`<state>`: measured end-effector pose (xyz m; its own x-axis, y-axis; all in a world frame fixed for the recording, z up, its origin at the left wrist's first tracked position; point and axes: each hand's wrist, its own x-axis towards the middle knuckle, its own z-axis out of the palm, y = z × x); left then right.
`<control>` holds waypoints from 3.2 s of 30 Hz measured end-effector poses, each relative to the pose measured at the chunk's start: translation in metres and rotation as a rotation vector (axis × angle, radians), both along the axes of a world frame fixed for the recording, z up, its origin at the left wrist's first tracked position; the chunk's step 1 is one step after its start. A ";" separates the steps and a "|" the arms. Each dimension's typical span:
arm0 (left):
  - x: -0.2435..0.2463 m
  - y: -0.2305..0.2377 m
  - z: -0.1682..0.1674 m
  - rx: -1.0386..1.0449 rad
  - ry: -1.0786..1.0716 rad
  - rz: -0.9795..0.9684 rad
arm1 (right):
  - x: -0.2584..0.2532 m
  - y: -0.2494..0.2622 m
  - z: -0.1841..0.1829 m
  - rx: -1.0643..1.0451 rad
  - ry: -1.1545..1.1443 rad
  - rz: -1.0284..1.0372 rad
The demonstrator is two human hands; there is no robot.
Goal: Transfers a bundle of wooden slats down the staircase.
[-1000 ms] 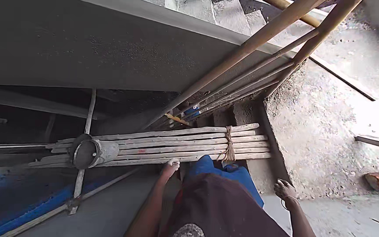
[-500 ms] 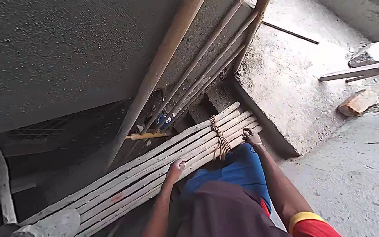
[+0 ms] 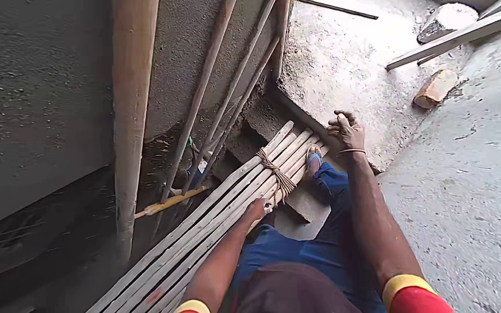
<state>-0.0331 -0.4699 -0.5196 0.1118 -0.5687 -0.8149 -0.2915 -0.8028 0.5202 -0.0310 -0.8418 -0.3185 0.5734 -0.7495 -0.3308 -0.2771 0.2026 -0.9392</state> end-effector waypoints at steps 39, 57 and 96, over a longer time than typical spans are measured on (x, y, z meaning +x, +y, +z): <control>0.123 -0.106 -0.138 -0.010 -0.150 -0.969 | 0.053 -0.035 -0.052 -0.285 0.250 0.851; 0.113 0.064 -0.113 0.294 0.060 -0.609 | 0.065 -0.019 -0.056 -0.343 0.279 0.911; 0.094 -0.074 -0.167 0.379 -0.469 -0.137 | 0.065 0.017 -0.058 -0.480 0.294 0.995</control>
